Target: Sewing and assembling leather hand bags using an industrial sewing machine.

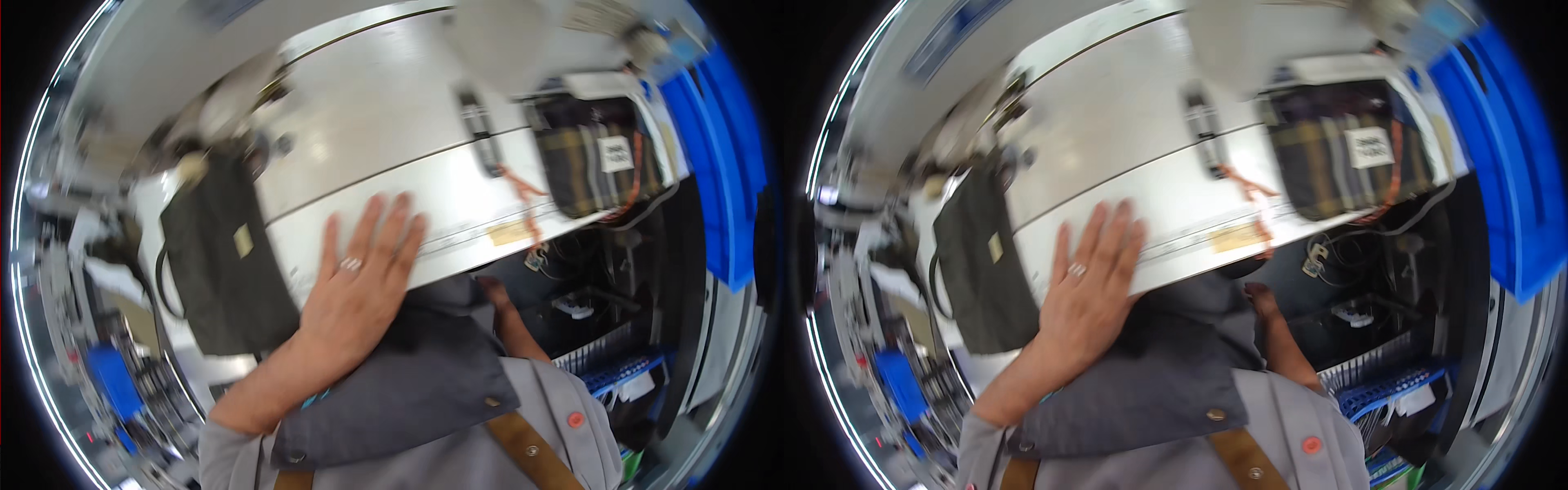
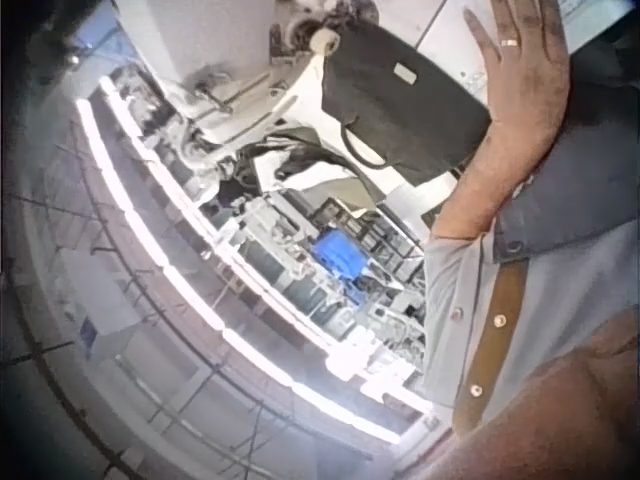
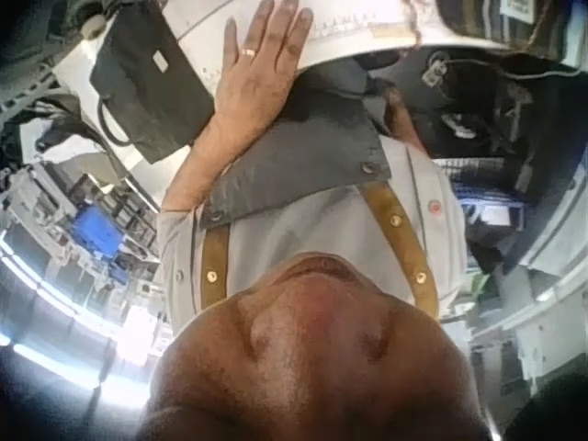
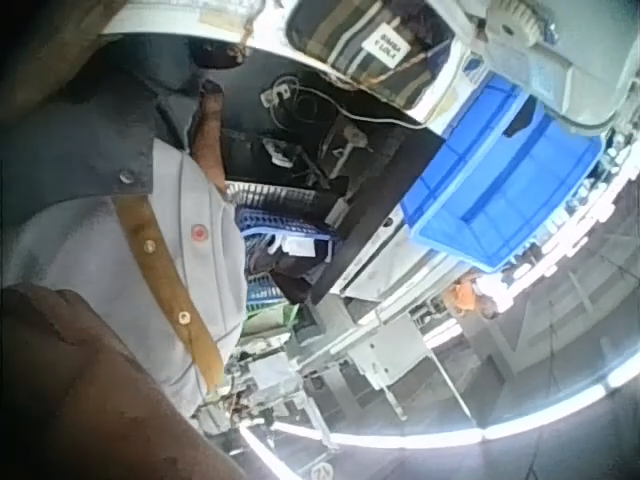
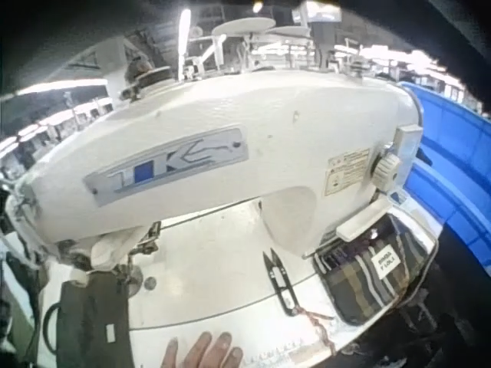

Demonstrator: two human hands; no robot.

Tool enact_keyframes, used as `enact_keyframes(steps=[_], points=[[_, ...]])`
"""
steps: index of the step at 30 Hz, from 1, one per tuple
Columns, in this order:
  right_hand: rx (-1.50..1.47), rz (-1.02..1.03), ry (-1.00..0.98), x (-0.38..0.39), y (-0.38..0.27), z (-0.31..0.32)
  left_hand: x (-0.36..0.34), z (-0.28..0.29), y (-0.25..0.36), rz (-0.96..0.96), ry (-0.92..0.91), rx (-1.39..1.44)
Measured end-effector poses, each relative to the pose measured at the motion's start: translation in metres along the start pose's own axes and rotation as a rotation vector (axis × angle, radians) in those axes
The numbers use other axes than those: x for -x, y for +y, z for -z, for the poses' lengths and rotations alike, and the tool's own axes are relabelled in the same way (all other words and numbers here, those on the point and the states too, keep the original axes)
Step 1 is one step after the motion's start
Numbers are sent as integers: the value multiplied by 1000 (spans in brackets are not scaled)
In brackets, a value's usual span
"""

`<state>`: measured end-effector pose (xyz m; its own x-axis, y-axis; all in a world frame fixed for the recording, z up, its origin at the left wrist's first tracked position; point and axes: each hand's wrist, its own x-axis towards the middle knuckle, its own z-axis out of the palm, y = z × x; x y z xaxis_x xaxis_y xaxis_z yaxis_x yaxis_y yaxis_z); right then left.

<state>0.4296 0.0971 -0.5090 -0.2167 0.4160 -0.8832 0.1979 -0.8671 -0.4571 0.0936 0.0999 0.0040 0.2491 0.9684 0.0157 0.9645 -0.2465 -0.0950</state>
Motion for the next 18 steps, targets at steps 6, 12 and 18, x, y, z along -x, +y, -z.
enact_keyframes(steps=[6,12,18], points=[[492,452,59,33,38,44,-6,-1,5,-83,120,363],[588,581,122,146,-139,-9,62,21,-26,-147,235,212],[497,753,52,243,-207,-64,118,-4,-64,-27,376,153]])
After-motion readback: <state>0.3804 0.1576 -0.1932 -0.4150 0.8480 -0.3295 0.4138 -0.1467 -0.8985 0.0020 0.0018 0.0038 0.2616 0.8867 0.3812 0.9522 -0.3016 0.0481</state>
